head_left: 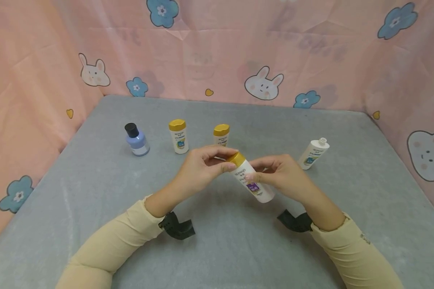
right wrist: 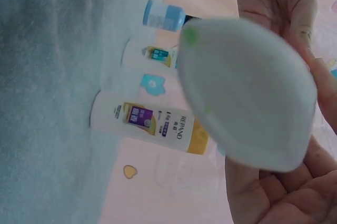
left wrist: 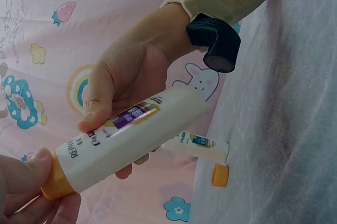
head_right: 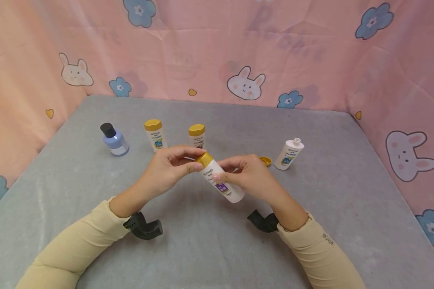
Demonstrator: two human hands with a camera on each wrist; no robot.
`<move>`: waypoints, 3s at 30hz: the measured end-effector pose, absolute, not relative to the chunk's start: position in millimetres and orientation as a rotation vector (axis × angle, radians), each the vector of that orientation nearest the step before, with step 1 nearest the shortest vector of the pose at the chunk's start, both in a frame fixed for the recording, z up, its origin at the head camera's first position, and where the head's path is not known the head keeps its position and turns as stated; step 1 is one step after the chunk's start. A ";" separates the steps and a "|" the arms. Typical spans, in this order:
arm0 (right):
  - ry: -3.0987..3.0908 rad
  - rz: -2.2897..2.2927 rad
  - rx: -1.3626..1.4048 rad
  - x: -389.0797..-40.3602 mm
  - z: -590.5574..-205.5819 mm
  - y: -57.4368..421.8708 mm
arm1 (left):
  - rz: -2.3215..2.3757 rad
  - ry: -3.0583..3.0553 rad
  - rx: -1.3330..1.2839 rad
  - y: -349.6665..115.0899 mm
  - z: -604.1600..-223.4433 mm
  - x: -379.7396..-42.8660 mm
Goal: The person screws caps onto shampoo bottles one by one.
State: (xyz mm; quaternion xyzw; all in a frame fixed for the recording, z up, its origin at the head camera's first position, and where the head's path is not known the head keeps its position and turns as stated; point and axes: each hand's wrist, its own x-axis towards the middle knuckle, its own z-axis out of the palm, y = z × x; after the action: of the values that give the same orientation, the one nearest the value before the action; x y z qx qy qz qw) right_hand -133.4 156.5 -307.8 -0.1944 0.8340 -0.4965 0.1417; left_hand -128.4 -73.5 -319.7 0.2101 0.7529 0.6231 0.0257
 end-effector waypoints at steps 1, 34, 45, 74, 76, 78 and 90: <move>2.402 -1.433 -0.556 -133.2 -307.3 156.6 | 1.931 2.326 0.657 -73.5 -319.8 -128.3; 2.326 -1.527 -0.434 -138.1 -308.8 160.3 | 2.047 2.176 0.551 -73.2 -315.4 -128.0; 2.393 -1.568 -0.396 -142.5 -313.5 157.8 | 2.082 2.093 0.457 -64.9 -332.8 -138.1; 2.501 -1.713 0.072 -174.4 -331.7 177.5 | 2.009 2.412 0.445 -10.6 -346.8 -193.8; 2.520 -1.695 0.075 -176.8 -334.5 179.3 | 1.969 2.458 0.422 -6.4 -348.8 -197.2; 2.528 -1.687 0.070 -179.0 -337.3 180.6 | 1.940 2.495 0.396 -2.7 -350.9 -199.9; 2.417 -1.721 0.097 -190.7 -348.9 183.2 | 1.865 2.586 0.357 6.2 -360.9 -207.7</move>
State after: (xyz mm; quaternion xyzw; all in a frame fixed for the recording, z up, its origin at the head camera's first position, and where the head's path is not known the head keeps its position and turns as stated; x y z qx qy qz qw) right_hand -190.7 183.2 -348.9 0.0325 0.8111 -0.5776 0.0864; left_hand -207.7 6.2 -360.9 0.1113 0.8055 0.5811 -0.0335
